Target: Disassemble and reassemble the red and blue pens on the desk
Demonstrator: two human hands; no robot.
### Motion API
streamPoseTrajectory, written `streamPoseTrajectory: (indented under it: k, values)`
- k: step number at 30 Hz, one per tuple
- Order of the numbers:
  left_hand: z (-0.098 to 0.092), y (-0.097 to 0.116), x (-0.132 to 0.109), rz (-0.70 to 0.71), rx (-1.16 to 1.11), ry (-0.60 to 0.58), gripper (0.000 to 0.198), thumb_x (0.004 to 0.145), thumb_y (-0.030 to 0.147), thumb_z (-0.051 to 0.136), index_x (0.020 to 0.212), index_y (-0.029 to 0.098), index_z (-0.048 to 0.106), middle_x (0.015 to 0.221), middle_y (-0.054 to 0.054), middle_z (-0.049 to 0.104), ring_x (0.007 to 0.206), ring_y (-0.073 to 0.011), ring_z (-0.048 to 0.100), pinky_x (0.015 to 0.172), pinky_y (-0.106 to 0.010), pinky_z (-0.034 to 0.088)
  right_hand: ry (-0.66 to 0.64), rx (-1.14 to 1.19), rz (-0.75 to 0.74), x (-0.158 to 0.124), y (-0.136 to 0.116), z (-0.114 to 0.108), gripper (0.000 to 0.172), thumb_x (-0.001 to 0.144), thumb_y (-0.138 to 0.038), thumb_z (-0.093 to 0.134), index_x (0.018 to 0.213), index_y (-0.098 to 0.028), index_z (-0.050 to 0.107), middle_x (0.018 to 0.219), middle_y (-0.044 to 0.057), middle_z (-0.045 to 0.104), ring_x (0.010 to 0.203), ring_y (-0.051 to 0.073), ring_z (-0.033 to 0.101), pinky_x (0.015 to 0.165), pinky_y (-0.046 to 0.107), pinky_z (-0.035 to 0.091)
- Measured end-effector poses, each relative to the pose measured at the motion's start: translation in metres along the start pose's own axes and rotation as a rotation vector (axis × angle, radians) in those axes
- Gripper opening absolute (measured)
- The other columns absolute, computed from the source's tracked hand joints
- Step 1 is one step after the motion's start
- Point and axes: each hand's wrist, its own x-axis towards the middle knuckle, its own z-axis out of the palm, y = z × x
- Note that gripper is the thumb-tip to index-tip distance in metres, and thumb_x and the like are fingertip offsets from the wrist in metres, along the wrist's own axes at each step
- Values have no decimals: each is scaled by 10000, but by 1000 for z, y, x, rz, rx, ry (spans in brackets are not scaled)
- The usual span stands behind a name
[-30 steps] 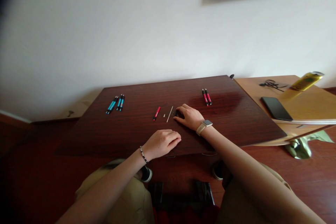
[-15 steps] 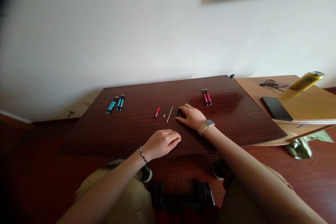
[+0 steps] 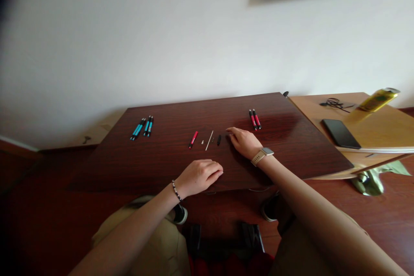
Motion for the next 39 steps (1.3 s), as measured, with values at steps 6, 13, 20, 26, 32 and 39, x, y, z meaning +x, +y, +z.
streamPoseTrajectory:
  k: [6,13,20,26,32,39]
  values:
    - [2,0,0,1,-4,1,237,1101,286,479,991,197,669,917,-41,750,875,-186,714,806,-304,537,34,103,47,-1,3,-4,135,970,-358,655,966,-230,698,882,38,762,781,213,709,730,311,519]
    - [-11,-12,9,-98,3,133,152,1067,242,536,984,202,656,947,-43,715,921,-199,678,895,-352,553,12,185,-2,4,4,4,111,926,-270,688,995,-221,761,928,41,731,817,197,688,807,322,546]
    - [-21,-49,25,-262,132,279,283,941,217,728,1212,211,645,1221,-92,633,1191,-276,573,1080,-475,499,-20,164,16,4,3,6,122,933,-276,696,1018,-230,770,945,40,719,826,193,677,827,321,552]
    - [-9,-69,39,-286,194,247,329,937,227,732,1261,223,681,1342,-107,598,1288,-299,516,1103,-497,477,-7,145,-1,4,1,6,140,946,-267,685,1055,-225,762,966,45,710,848,194,677,835,315,545]
    - [-6,-77,50,-301,208,196,192,956,244,715,1145,245,747,1371,-93,613,1319,-308,498,1106,-510,460,9,147,-18,2,-1,8,126,944,-241,691,1049,-224,757,965,42,696,848,188,671,824,304,535]
    - [-5,-80,59,-326,172,181,137,959,263,725,1092,260,759,1349,-67,648,1305,-300,516,1098,-497,442,28,151,-31,2,2,11,122,937,-228,698,1045,-226,756,961,45,693,827,188,661,805,301,531]
